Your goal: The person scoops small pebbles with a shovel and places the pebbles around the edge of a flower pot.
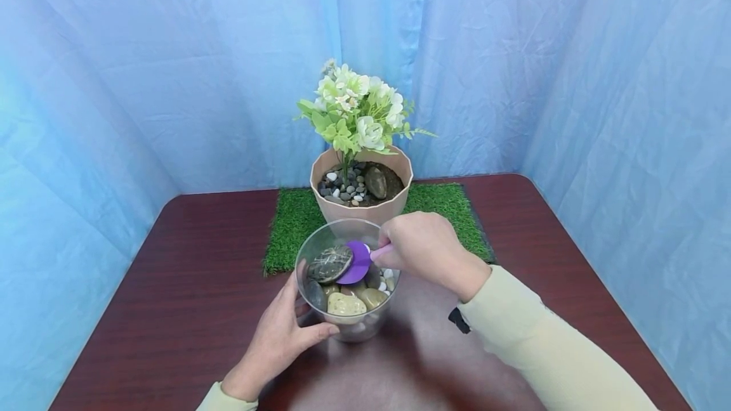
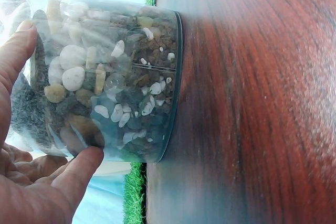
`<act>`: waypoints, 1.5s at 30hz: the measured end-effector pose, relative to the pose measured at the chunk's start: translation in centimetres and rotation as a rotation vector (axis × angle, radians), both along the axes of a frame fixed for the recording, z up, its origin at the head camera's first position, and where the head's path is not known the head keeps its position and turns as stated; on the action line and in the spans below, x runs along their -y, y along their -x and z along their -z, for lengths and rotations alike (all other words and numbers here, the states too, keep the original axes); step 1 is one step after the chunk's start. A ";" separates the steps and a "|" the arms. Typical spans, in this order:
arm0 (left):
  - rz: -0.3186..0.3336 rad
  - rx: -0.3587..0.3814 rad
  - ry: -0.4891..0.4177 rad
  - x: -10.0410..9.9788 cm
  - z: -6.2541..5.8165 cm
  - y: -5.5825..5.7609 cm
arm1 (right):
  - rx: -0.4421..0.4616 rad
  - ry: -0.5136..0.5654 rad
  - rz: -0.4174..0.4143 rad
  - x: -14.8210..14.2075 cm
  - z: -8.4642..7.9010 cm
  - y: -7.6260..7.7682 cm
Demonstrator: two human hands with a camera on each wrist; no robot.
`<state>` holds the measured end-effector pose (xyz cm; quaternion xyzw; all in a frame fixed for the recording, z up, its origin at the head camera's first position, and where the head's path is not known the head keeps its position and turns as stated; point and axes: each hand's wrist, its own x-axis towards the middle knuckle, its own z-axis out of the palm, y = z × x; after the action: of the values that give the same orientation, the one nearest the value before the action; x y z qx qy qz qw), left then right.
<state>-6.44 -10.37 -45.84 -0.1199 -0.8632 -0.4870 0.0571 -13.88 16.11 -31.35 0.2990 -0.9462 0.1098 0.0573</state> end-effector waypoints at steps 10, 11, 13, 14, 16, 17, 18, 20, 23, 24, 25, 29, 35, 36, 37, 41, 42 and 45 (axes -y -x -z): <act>-0.006 0.015 0.002 -0.1 -0.2 -0.1 | 0.061 0.050 0.014 0.0 0.3 0.1; -0.012 0.013 0.013 -0.1 -0.2 -0.1 | 0.069 0.053 0.015 0.0 0.4 0.2; -0.020 0.009 0.030 -0.1 -0.2 -0.1 | 0.082 0.057 0.016 0.0 0.5 0.2; -0.026 0.006 0.042 -0.1 -0.2 -0.2 | 0.083 0.057 0.016 0.0 0.5 0.2; -0.034 -0.002 0.059 -0.1 -0.1 -0.2 | 0.089 0.058 0.018 0.0 0.5 0.1; -0.036 -0.005 0.067 -0.1 -0.1 -0.2 | 0.090 0.058 0.019 0.1 0.5 0.1; -0.034 -0.004 0.065 -0.1 -0.1 -0.2 | 0.093 0.059 0.020 0.1 0.5 0.0; -0.029 -0.004 0.062 0.0 -0.2 -0.1 | 0.102 0.061 0.024 0.0 0.4 0.0; -0.018 0.002 0.043 0.0 -0.2 -0.1 | 0.122 0.071 0.029 0.0 0.4 -0.1; -0.017 0.002 0.039 0.0 -0.1 -0.1 | 0.129 0.076 0.031 -0.1 0.4 -0.2; -0.016 0.002 0.034 0.0 -0.1 -0.1 | 0.135 0.080 0.032 -0.1 0.4 -0.2; -0.009 0.011 0.009 -0.1 -0.1 -0.1 | 0.140 0.095 0.033 -0.3 0.4 -0.3; -0.002 0.016 -0.009 -0.1 -0.1 -0.1 | 0.146 0.107 0.035 -0.5 0.5 -0.5; -0.003 0.014 -0.006 -0.1 -0.1 -0.1 | 0.147 0.108 0.037 -0.6 0.5 -0.5; -0.005 0.012 -0.003 -0.1 -0.1 -0.1 | 0.144 0.109 0.037 -0.6 0.5 -0.5; -0.008 0.008 0.004 -0.1 -0.1 -0.1 | 0.133 0.106 0.047 -0.7 0.6 -0.6; -0.009 0.007 0.004 0.0 -0.1 -0.1 | 0.127 0.105 0.044 -0.7 0.6 -0.7; -0.008 0.008 0.000 0.0 0.0 0.0 | 0.107 0.099 0.042 -0.8 0.6 -0.9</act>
<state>-6.41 -10.33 -45.82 -0.1143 -0.8640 -0.4872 0.0555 -13.01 16.88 -31.96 0.2696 -0.9474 0.1710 0.0236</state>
